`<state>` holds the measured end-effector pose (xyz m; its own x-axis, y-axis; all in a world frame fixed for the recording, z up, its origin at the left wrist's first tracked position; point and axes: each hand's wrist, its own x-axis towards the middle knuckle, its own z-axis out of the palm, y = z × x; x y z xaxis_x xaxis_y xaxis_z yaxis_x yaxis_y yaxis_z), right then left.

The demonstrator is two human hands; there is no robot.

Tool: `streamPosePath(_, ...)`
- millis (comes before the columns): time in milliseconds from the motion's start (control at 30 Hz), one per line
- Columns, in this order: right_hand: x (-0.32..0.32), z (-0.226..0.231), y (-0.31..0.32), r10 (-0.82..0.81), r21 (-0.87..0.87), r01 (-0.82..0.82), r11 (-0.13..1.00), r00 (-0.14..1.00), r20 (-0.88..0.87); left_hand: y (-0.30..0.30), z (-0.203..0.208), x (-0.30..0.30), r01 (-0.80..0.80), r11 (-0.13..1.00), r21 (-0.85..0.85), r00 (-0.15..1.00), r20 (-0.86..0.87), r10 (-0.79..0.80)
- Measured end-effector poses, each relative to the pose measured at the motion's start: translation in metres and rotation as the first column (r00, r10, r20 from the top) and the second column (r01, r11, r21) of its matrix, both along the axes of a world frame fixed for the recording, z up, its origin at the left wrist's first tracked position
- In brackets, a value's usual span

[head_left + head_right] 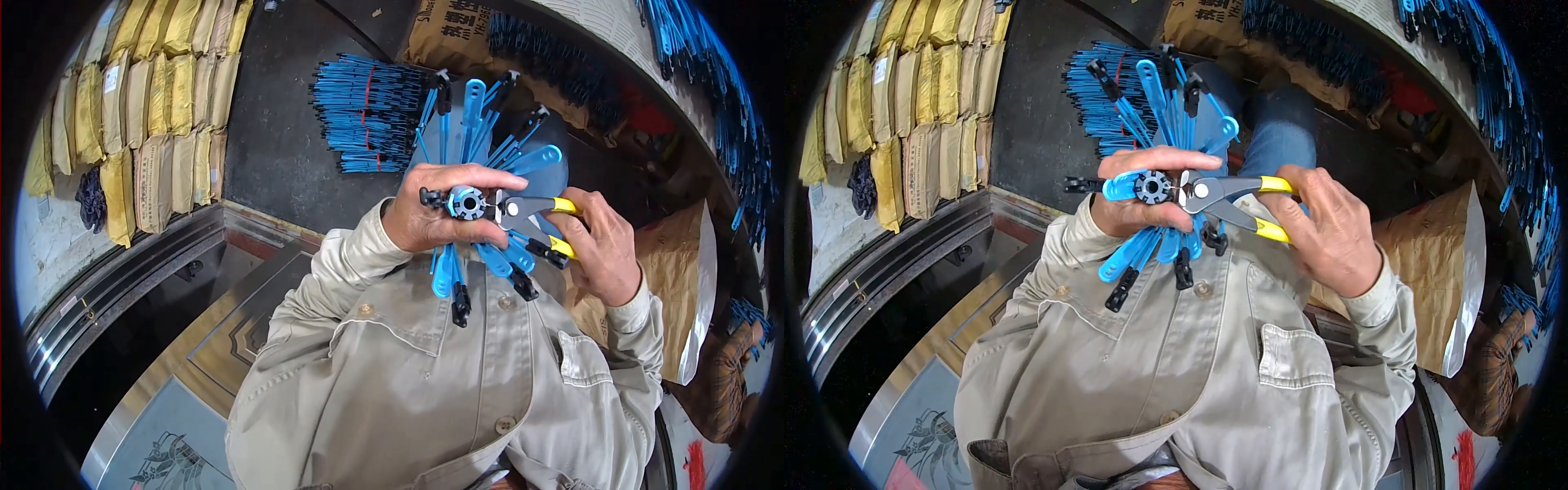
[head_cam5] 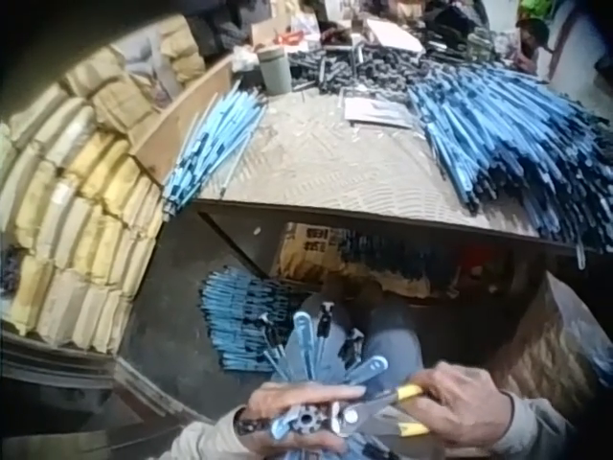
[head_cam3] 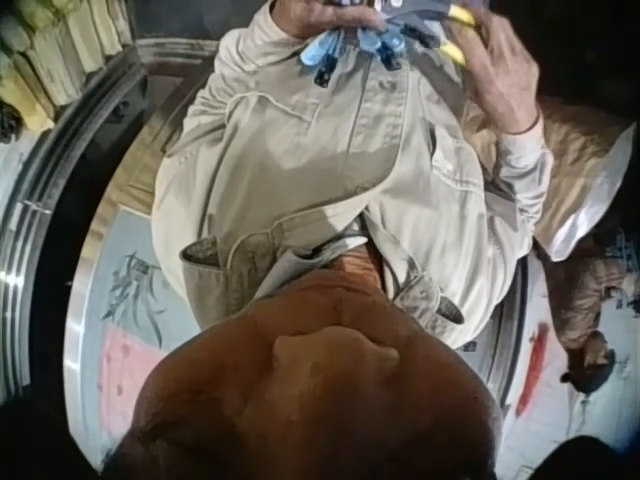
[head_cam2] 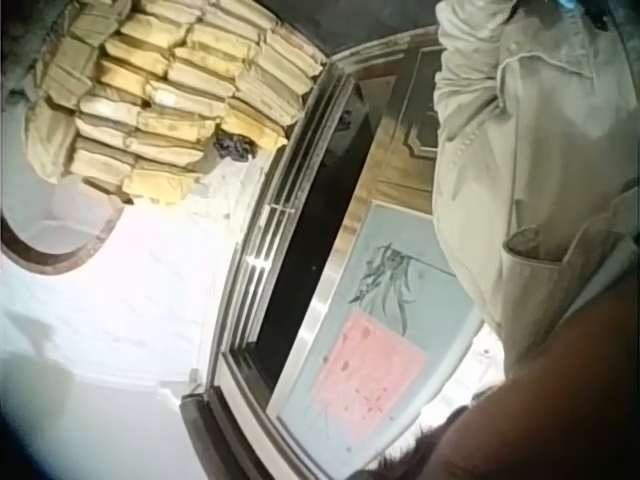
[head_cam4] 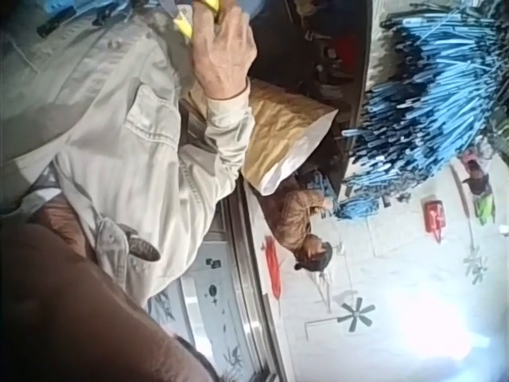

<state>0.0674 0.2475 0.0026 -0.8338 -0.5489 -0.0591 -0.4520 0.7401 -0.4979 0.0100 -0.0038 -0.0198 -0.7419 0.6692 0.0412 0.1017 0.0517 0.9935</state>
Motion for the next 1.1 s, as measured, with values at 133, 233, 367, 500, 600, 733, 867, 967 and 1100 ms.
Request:
streamPosePath(133,-0.012,0.002,0.016,0.177,-0.231,-0.156,0.960,0.981,0.074,-0.001,0.003,-0.006,0.079,0.997,0.003,0.997,0.010,-0.079)
streamPosePath(233,-0.017,-0.005,0.028,0.452,-0.521,0.361,0.773,0.263,0.852,-0.001,-0.002,-0.012,0.175,0.981,0.080,0.985,-0.019,-0.174)
streamPosePath(367,-0.010,-0.027,0.014,0.797,-0.617,0.590,0.521,-0.079,0.598,0.007,-0.018,-0.005,0.158,0.965,0.210,0.987,-0.054,-0.150)
streamPosePath(500,-0.004,0.007,0.019,0.223,-0.536,0.088,0.840,0.845,0.487,0.001,-0.014,0.000,0.054,0.985,0.166,0.998,-0.045,-0.047)
streamPosePath(600,0.013,0.011,0.004,0.023,-0.291,-0.014,0.957,0.999,0.029,0.002,-0.011,-0.001,0.017,0.993,0.116,1.000,-0.021,-0.015)
streamPosePath(733,0.007,0.001,0.030,0.238,-0.511,0.130,0.849,0.771,0.591,0.002,-0.010,-0.002,0.090,0.990,0.106,0.995,0.043,-0.095)
streamPosePath(867,0.007,0.001,0.036,0.400,-0.628,0.263,0.732,0.581,0.709,0.002,-0.010,-0.007,0.215,0.966,0.142,0.974,0.038,-0.223)
streamPosePath(967,0.005,0.001,0.035,0.316,-0.676,0.177,0.716,0.780,0.540,0.003,-0.013,-0.003,0.165,0.972,0.169,0.986,0.000,-0.167)
streamPosePath(1100,0.012,-0.002,0.020,0.122,-0.513,0.045,0.857,0.950,0.287,0.000,-0.012,0.004,0.081,0.987,0.137,0.997,-0.020,-0.079)
